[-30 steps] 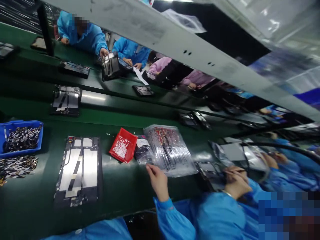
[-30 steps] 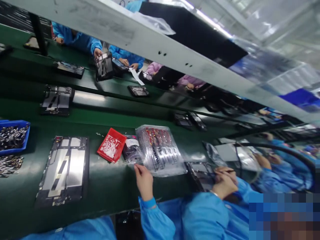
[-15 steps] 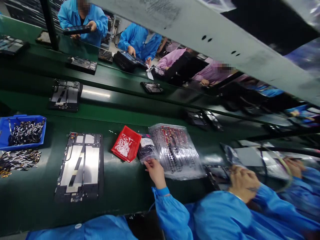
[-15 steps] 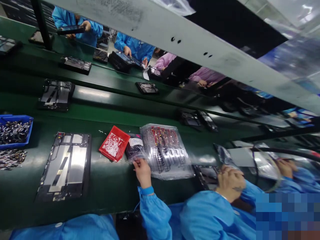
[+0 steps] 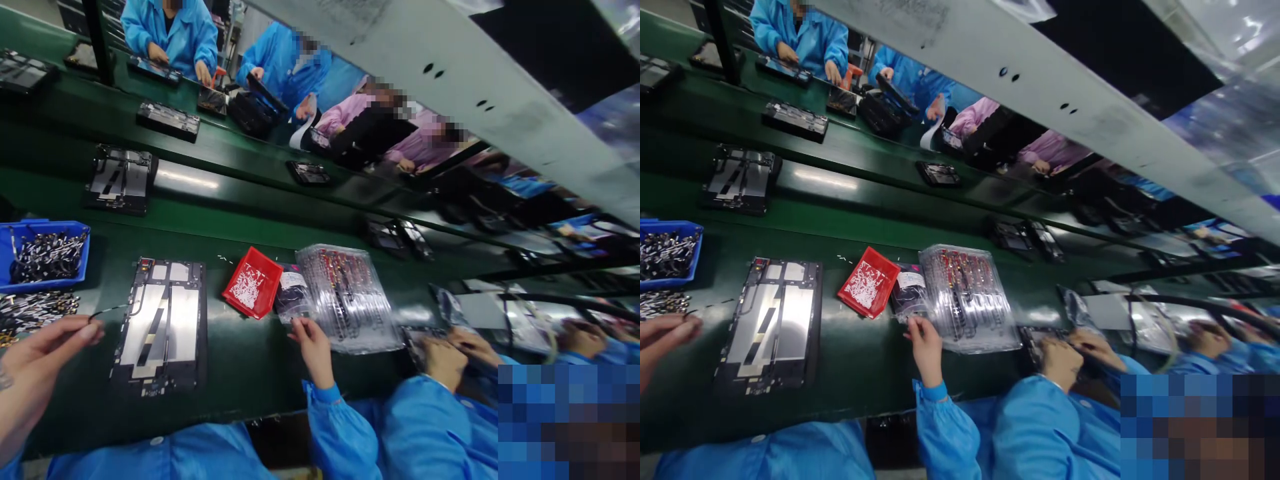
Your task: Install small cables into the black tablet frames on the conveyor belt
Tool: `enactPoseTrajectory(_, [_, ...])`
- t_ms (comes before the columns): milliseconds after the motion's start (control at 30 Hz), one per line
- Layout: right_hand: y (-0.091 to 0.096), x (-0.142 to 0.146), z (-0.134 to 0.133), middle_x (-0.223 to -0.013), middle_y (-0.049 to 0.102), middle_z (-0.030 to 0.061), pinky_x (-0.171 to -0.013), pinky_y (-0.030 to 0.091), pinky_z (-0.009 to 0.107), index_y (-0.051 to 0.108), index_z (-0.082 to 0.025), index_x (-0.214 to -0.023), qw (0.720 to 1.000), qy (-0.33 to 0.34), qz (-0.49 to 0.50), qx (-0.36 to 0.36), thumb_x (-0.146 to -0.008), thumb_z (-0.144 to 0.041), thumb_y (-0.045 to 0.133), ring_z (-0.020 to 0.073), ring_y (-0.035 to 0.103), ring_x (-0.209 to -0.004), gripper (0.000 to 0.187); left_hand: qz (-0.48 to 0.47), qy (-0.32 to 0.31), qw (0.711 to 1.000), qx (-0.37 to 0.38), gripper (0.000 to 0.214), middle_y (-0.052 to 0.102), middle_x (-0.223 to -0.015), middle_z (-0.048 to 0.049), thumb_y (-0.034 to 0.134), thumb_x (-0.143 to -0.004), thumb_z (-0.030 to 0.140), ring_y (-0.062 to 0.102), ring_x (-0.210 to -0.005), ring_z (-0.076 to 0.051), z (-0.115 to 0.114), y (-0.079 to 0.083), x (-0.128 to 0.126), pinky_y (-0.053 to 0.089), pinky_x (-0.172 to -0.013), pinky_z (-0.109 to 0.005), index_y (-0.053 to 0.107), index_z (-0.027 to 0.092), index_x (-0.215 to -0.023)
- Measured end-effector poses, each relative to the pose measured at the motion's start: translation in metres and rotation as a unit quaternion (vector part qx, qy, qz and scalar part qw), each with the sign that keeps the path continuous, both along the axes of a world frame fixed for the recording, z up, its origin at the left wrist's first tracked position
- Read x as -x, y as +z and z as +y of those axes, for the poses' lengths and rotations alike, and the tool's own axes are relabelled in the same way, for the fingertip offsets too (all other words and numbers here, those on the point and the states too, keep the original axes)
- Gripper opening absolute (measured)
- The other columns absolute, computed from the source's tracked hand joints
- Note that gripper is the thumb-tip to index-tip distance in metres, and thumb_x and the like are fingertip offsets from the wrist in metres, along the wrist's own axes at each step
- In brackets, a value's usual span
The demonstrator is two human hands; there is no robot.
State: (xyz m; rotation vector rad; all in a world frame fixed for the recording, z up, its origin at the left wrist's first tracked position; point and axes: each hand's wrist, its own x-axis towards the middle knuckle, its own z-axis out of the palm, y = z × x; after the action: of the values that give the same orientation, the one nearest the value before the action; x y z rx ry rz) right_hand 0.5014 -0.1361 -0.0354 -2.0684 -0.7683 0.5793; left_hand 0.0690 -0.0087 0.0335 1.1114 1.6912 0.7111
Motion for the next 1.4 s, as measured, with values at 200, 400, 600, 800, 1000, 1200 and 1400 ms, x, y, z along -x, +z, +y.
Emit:
enactPoseTrajectory(200, [0.047,0.069,0.013,-0.108,0.058,0.0058,-0.06,0.058,0.028,0.068,-0.021,-0.082,0.975,0.084,0.191,-0.07,-0.077,-0.047,0.067,0.0192,0.056,-0.086,0.027,-0.229,-0.048,0.971,0.037,0.02,0.071,-0.064,0.0025,0.078,-0.058,0.04,0.064,-0.061,-0.018,0.003,0.001,-0.066,0.055,-0.06,-0.029,0.07,0.025,-0.069])
enactPoseTrajectory(400, [0.067,0.127,0.038,-0.091,0.055,0.0027,-0.056,0.055,0.024,0.066,-0.021,-0.078,0.919,0.242,0.291,-0.107,-0.085,-0.037,0.062,0.0121,0.053,-0.071,0.018,-0.313,-0.099,0.941,0.083,0.021,0.07,-0.063,-0.0018,0.076,-0.064,0.036,0.066,-0.061,-0.016,-0.007,0.004,-0.098,0.053,-0.06,-0.027,0.067,0.018,-0.069])
enactPoseTrajectory(600, [0.068,0.147,0.054,-0.082,0.051,0.001,-0.054,0.052,0.022,0.058,-0.019,-0.079,0.899,0.324,0.274,-0.11,-0.091,-0.037,0.054,0.0099,0.052,-0.064,0.022,-0.36,-0.085,0.923,0.107,0.021,0.075,-0.073,-0.0047,0.075,-0.069,0.035,0.069,-0.072,-0.017,-0.011,0.008,-0.105,0.054,-0.07,-0.028,0.066,0.016,-0.072])
enactPoseTrajectory(800, [0.087,0.152,0.068,-0.085,0.057,0.0034,-0.07,0.048,0.026,0.06,-0.02,-0.084,0.875,0.465,-0.019,-0.131,-0.095,-0.021,0.046,0.0141,0.056,-0.079,0.017,-0.353,-0.102,0.924,0.104,0.02,0.073,-0.071,-0.0024,0.077,-0.065,0.032,0.067,-0.07,-0.015,-0.006,0.009,-0.106,0.053,-0.071,-0.026,0.067,0.015,-0.07])
enactPoseTrajectory(1000, [0.096,0.156,0.08,-0.084,0.06,0.0042,-0.065,0.043,0.025,0.06,-0.018,-0.087,0.813,0.513,-0.251,-0.112,-0.097,-0.018,0.04,0.0154,0.052,-0.077,0.022,-0.315,-0.145,0.935,0.074,0.014,0.067,-0.064,0.0014,0.073,-0.065,0.026,0.063,-0.064,-0.013,-0.001,0.003,-0.107,0.051,-0.065,-0.024,0.065,0.016,-0.071])
enactPoseTrajectory(1200, [0.097,0.155,0.085,-0.081,0.06,0.0036,-0.064,0.04,0.026,0.059,-0.018,-0.084,0.773,0.543,-0.318,-0.078,-0.097,-0.017,0.039,0.0166,0.05,-0.077,0.023,-0.182,-0.246,0.952,-0.019,0.009,0.068,-0.071,0.0015,0.059,-0.078,0.025,0.062,-0.07,-0.014,-0.004,0.003,-0.104,0.047,-0.066,-0.023,0.065,0.019,-0.078])
enactPoseTrajectory(1400, [0.097,0.155,0.086,-0.082,0.061,0.0031,-0.064,0.039,0.028,0.058,-0.018,-0.084,0.77,0.548,-0.324,-0.049,-0.096,-0.017,0.043,0.0175,0.05,-0.079,0.02,-0.138,-0.282,0.949,-0.025,0.008,0.069,-0.071,0.0023,0.056,-0.079,0.022,0.064,-0.07,-0.014,-0.002,0.008,-0.104,0.047,-0.064,-0.022,0.063,0.02,-0.08])
